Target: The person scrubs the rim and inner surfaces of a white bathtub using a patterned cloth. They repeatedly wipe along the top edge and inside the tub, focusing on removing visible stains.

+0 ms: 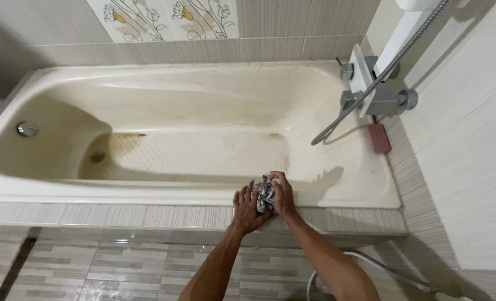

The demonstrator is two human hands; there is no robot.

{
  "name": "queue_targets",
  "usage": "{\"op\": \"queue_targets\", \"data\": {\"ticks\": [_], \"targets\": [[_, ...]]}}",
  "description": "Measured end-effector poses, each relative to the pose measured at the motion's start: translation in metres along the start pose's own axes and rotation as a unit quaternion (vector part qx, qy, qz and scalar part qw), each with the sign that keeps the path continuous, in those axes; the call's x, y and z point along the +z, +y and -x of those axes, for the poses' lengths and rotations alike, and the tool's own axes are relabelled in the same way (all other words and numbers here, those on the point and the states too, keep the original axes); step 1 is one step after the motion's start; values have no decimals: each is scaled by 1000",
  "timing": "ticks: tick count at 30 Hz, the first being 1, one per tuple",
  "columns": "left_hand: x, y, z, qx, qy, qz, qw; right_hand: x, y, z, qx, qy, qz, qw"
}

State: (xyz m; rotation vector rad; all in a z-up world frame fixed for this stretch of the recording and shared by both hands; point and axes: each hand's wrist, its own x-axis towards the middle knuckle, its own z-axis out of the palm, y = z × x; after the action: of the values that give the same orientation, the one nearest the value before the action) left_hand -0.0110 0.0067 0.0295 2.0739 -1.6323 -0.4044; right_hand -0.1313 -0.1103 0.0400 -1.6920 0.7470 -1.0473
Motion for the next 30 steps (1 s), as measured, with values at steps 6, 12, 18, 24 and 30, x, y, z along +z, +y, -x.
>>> {"op": "queue_targets", "data": {"ticks": [6, 12, 18, 24, 30], "targets": [[2, -2, -1, -9, 6, 18, 1000, 6, 10, 12, 5, -37, 47, 998], [6, -4, -1, -2, 26, 8, 1000, -10, 7, -9, 89, -131, 47, 986], [6, 3, 3, -11, 50, -6, 999, -37, 14, -5, -46, -15, 317, 947], [3, 9, 1, -19, 72, 10, 997, -27, 17, -3, -17, -82, 430, 899], [8, 17, -9, -63, 137, 38, 988, -28, -1, -2, -42, -48, 420, 906]]}}
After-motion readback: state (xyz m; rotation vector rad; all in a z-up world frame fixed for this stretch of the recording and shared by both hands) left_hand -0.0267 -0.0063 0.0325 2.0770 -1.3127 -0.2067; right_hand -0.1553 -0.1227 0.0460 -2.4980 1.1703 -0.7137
